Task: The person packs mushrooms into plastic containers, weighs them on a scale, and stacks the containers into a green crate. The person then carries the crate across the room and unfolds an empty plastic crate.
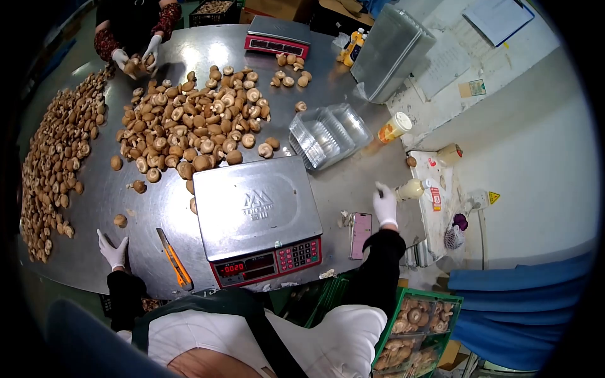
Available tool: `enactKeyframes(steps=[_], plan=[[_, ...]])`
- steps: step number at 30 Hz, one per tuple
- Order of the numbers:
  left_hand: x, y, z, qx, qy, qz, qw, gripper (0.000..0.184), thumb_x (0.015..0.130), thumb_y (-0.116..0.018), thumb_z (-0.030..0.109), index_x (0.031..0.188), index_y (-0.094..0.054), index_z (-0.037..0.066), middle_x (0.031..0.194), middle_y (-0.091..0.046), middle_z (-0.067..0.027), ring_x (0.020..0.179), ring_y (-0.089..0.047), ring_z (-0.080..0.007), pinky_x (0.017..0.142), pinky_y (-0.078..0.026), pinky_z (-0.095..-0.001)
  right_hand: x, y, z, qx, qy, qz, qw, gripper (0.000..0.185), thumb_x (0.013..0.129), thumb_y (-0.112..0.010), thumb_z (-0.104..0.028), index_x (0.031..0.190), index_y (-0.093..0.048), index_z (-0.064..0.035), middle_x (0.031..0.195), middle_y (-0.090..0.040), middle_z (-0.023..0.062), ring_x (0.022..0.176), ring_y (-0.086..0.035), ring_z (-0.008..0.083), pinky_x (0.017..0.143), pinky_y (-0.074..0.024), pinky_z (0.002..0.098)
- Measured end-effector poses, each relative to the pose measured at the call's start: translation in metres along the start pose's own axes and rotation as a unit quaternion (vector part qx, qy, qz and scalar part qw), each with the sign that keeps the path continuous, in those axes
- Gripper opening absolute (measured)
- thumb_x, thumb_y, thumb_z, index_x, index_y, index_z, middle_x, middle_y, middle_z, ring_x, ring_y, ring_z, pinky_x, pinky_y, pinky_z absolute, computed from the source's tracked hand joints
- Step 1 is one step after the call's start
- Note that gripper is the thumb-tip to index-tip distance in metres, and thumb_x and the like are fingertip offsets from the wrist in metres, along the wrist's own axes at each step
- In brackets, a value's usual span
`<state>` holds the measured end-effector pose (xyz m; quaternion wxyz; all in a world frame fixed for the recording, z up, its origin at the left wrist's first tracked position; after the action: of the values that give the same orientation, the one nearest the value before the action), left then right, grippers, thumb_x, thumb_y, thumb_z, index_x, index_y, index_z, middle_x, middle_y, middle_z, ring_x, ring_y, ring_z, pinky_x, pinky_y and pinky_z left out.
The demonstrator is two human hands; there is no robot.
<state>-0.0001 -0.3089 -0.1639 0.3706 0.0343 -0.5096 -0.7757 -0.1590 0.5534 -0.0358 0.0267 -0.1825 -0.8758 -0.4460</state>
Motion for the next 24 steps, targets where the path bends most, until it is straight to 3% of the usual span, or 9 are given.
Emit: enactKeyframes(steps=[3, 7, 9, 11, 13, 14, 16, 18, 24], plan=[[0.000, 0.001, 0.002, -0.003, 0.014, -0.005, 1.000, 0.107, 0.056, -0.080, 0.036, 0.142, -0.019, 0.014, 0.132, -0.034, -0.0226, 0.118, -0.035, -0.0404, 0.098, -0.030, -0.0463, 0.030, -0.023, -0.094, 0.024, 0.058, -0.029, 0.998, 0.026, 0.080, -0.054, -0.007, 0.104, -0.060, 0.0005, 0.101, -0.062, 0.0188, 0.097, -0.061, 0.0259, 0.085, -0.0452, 0.0309], [-0.002, 0.002, 0.004, -0.007, 0.026, -0.007, 1.000, 0.109, 0.056, -0.080, 0.033, 0.142, -0.017, 0.015, 0.133, -0.033, -0.0218, 0.118, -0.033, -0.0412, 0.099, -0.028, -0.0478, 0.067, -0.088, -0.155, 0.057, 0.079, -0.086, 0.992, 0.029, 0.080, -0.056, -0.012, 0.106, -0.059, -0.0001, 0.104, -0.061, 0.0181, 0.099, -0.058, 0.0286, 0.086, -0.0446, 0.0336], [-0.003, 0.005, 0.007, -0.005, 0.031, -0.006, 0.999, 0.111, 0.053, -0.081, 0.030, 0.142, -0.016, 0.015, 0.133, -0.033, -0.0221, 0.118, -0.033, -0.0411, 0.100, -0.027, -0.0477, 0.080, -0.116, -0.182, -0.020, 0.147, -0.054, 0.987, 0.033, 0.080, -0.059, -0.018, 0.108, -0.057, -0.0008, 0.107, -0.059, 0.0183, 0.101, -0.055, 0.0326, 0.086, -0.0434, 0.0366], [-0.003, 0.007, 0.011, -0.012, 0.031, -0.004, 0.999, 0.113, 0.052, -0.082, 0.031, 0.142, -0.017, 0.012, 0.132, -0.034, -0.0222, 0.118, -0.034, -0.0408, 0.100, -0.028, -0.0470, 0.086, -0.142, -0.198, -0.079, 0.150, -0.077, 0.982, 0.039, 0.081, -0.057, -0.028, 0.109, -0.057, -0.0014, 0.106, -0.057, 0.0200, 0.100, -0.052, 0.0360, 0.086, -0.0420, 0.0404], [-0.003, 0.005, 0.007, 0.004, 0.036, -0.001, 0.999, 0.115, 0.049, -0.083, 0.032, 0.141, -0.018, 0.010, 0.132, -0.035, -0.0218, 0.117, -0.034, -0.0406, 0.099, -0.029, -0.0468, 0.089, -0.166, -0.201, -0.125, 0.192, -0.039, 0.973, 0.035, 0.084, -0.049, -0.029, 0.107, -0.054, -0.0030, 0.101, -0.057, 0.0218, 0.097, -0.052, 0.0391, 0.083, -0.0409, 0.0436], [-0.004, 0.007, 0.011, 0.013, 0.032, 0.003, 0.999, 0.115, 0.048, -0.083, 0.031, 0.141, -0.018, 0.010, 0.133, -0.033, -0.0212, 0.117, -0.034, -0.0403, 0.098, -0.029, -0.0469, 0.088, -0.168, -0.201, -0.185, 0.088, -0.097, 0.974, 0.030, 0.083, -0.048, -0.026, 0.102, -0.057, -0.0040, 0.101, -0.057, 0.0216, 0.095, -0.052, 0.0392, 0.081, -0.0407, 0.0454], [-0.003, 0.014, 0.022, 0.021, 0.041, 0.001, 0.999, 0.115, 0.047, -0.083, 0.032, 0.140, -0.020, 0.008, 0.131, -0.034, -0.0195, 0.116, -0.035, -0.0400, 0.098, -0.029, -0.0464, 0.091, -0.176, -0.190, -0.149, 0.137, -0.057, 0.978, 0.026, 0.083, -0.048, -0.026, 0.090, -0.061, -0.0044, 0.096, -0.059, 0.0204, 0.092, -0.053, 0.0391, 0.078, -0.0422, 0.0458], [-0.002, 0.021, 0.032, -0.003, 0.032, 0.003, 0.999, 0.115, 0.046, -0.084, 0.034, 0.139, -0.022, 0.006, 0.129, -0.035, -0.0181, 0.114, -0.035, -0.0398, 0.097, -0.030, -0.0458, 0.083, -0.165, -0.193, -0.053, 0.118, -0.040, 0.991, 0.028, 0.082, -0.051, -0.026, 0.091, -0.064, -0.0035, 0.089, -0.062, 0.0194, 0.086, -0.058, 0.0385, 0.076, -0.0452, 0.0425], [-0.002, 0.022, 0.031, 0.012, 0.075, -0.010, 0.997, 0.119, 0.043, -0.085, 0.035, 0.139, -0.022, 0.006, 0.128, -0.036, -0.0184, 0.114, -0.035, -0.0380, 0.098, -0.030, -0.0438, 0.097, -0.176, -0.124, -0.011, 0.105, -0.124, 0.987, 0.028, 0.076, -0.063, -0.029, 0.080, -0.067, -0.0011, 0.077, -0.065, 0.0164, 0.074, -0.064, 0.0254, 0.069, -0.0470, 0.0329]])
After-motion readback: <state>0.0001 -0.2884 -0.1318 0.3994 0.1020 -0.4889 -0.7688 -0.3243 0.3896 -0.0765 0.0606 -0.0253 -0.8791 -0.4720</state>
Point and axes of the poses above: each hand's wrist, its own x-axis towards the middle knuckle, its own y-axis out of the back of the hand, z = x × y, the point moved 6 cm from there along x, towards the middle knuckle
